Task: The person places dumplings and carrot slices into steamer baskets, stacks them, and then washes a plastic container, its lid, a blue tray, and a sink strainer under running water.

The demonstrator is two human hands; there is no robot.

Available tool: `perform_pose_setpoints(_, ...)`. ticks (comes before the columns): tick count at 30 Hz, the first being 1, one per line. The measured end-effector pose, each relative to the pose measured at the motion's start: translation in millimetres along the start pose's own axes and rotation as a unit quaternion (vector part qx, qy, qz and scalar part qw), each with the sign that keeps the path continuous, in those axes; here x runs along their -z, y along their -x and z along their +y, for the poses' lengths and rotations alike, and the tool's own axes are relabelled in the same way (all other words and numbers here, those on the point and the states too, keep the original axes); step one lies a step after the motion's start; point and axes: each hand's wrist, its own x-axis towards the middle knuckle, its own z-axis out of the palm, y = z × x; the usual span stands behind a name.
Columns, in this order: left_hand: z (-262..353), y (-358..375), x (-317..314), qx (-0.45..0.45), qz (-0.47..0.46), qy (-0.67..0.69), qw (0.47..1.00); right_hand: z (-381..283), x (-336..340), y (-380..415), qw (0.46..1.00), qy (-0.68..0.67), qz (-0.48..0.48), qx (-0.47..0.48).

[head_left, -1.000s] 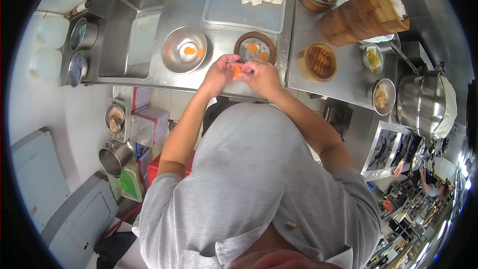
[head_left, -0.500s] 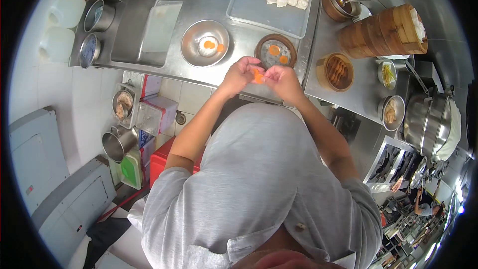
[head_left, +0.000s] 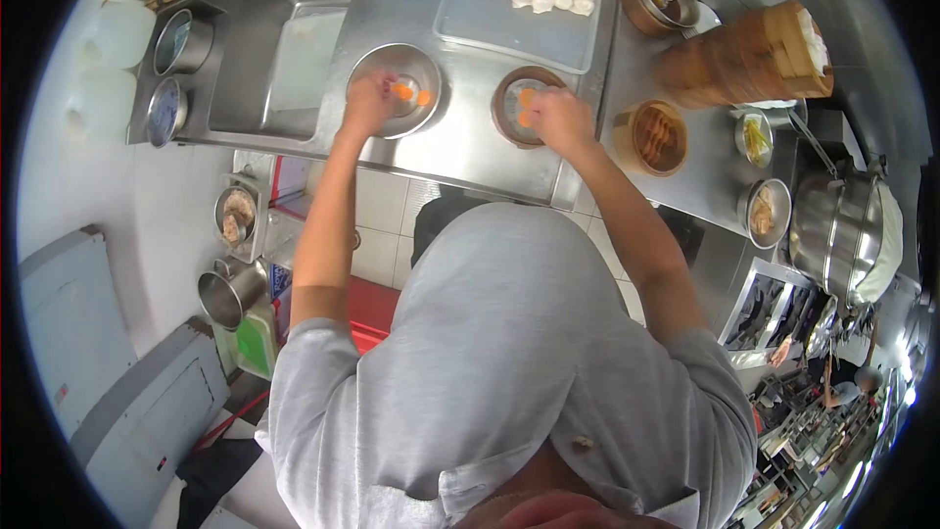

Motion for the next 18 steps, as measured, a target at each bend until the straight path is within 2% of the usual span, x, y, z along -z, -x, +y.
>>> perform_pose_setpoints(1,-5.4,-2.1,-4.9,-0.027,0.002,-0.044,0.999,-5.8,3.3,1.7,0.999,-0.034,0.016,-0.006)
perform_pose_setpoints(4,5.3,-4.4,-13.1,0.025,-0.067,-0.042,0.997,-8.6,17.4,14.1,0.992,-0.115,0.048,-0.026)
perform_pose_setpoints(7,14.9,-5.1,-27.3,0.010,-0.053,-0.005,0.999,-4.3,22.7,25.6,0.986,-0.151,0.056,-0.044)
perform_pose_setpoints(14,19.0,-21.5,-30.2,0.062,-0.188,-0.022,0.980,-4.7,28.7,45.0,0.975,-0.199,0.089,-0.046)
perform_pose_setpoints(18,26.2,-15.6,-26.7,0.079,-0.130,0.011,0.988,-12.2,25.6,51.6,0.972,-0.216,0.083,-0.050)
